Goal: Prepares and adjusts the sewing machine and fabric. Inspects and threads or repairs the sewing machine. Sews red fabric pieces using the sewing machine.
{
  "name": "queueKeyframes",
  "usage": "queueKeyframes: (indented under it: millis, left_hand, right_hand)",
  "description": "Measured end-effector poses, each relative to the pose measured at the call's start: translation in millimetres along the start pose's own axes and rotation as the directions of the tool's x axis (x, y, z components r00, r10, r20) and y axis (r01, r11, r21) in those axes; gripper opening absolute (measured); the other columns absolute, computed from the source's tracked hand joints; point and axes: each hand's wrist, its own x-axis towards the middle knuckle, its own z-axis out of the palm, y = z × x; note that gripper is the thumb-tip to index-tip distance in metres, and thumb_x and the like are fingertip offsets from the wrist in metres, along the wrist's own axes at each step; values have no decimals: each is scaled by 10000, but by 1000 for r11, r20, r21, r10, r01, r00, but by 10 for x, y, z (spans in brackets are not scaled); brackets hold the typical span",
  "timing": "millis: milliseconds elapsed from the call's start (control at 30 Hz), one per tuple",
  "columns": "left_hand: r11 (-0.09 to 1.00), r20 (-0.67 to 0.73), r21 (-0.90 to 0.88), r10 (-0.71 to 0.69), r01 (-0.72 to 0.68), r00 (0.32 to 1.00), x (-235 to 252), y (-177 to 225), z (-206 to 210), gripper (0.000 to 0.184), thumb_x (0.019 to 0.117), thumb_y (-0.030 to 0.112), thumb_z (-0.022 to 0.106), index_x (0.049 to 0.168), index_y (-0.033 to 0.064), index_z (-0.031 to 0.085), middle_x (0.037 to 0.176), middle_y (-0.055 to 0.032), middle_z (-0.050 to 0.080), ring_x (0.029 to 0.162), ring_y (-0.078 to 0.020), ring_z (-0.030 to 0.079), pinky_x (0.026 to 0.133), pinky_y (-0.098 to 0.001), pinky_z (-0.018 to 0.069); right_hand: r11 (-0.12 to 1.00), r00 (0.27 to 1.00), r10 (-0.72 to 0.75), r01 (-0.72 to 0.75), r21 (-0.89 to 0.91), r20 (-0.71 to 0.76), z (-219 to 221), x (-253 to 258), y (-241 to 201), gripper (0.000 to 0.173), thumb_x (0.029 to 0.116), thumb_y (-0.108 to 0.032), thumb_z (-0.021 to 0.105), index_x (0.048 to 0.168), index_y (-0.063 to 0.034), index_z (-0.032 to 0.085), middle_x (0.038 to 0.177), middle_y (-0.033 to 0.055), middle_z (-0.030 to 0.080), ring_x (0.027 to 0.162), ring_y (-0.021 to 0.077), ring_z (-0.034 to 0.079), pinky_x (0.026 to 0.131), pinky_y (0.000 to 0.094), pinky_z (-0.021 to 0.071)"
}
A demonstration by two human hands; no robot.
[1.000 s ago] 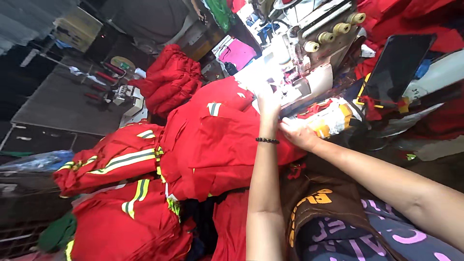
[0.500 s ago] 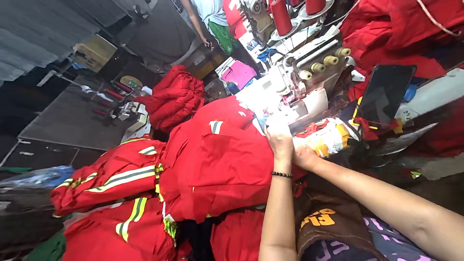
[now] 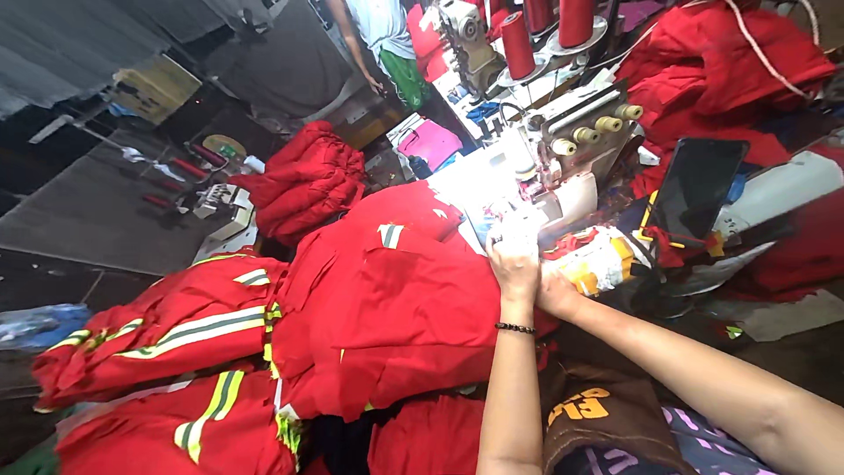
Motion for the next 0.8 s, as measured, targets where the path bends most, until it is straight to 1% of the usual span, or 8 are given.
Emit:
queueKeyframes:
  millis: [133,200,267,333,433,533,667,800]
  left_hand:
    - [999,-13,-35,-7,6,1000,15,-6,20,239,987,228,590,957,112,796,1084,-105,755,1158,-318,660,1078,-541,440]
    - [999,-6,-35,-10,10,1000,25,3,13,241,992,225,587,960,120,801,1082,-91,766,1155,-307,674,1083,-545,441]
    - [1000,-45,-7,30,-30,999,-18,-20,66,218,961,209,624,909,100,804,1003,-108,779,1080,-324,714,1050,-552,471]
    - [998,-113,-23,52,-55,992,-63,-59,151,223,946,216,638,859,89,800,979,-137,779,1057,-351,721,1046,-550,480]
    - [998,-174,-32,50,-56,983,-71,-66,208,246,954,258,620,888,119,812,1040,-150,774,1092,-357,709,1044,-539,479]
    - [997,-170,-46,52,-61,984,-79,-72,202,255,963,262,602,924,126,814,1128,-174,757,1147,-365,689,1047,-532,480]
    - [996,-177,-64,44,-56,983,-90,-68,201,242,945,249,619,869,133,817,1036,-140,777,1094,-342,710,1048,-510,481]
    - [997,-119,-72,29,-38,992,-107,-50,120,214,936,214,626,923,122,818,1091,-160,765,1124,-350,698,1054,-499,478]
  right_hand:
    - [987,965,-162,158,32,207,-125,85,142,353,1002,-237,562,1195,38,669,1180,242,689,1166,369,655,1006,530,511]
    - [939,825,-315,344,25,469,-485,212,211,300,1010,-215,576,1165,23,672,1188,235,669,1175,380,628,1025,535,485]
    - [946,622,-216,324,4,753,-1150,396,21,281,1000,-169,641,1185,39,678,1143,260,664,1084,440,641,955,620,481]
    - [956,675,-182,292,-32,715,-1852,564,-293,236,1025,-163,615,1211,-54,709,999,152,730,910,317,709,854,562,547]
    - [859,846,-461,501,-104,267,-2536,905,-721,171,999,-180,589,1050,-138,746,912,-20,705,803,81,671,736,309,595]
    - [762,798,-597,596,-252,80,-2717,1567,-1131,199,1000,-157,577,1008,-50,744,931,96,711,838,194,685,766,413,569]
    - [742,781,-436,593,-312,448,-2346,2684,-1170,109,959,-72,680,1032,-45,756,1004,139,721,958,305,693,905,542,533]
    - [805,617,-180,540,-246,766,-1970,3341,-995,141,935,-105,740,1049,-22,756,917,123,717,856,255,669,817,479,526]
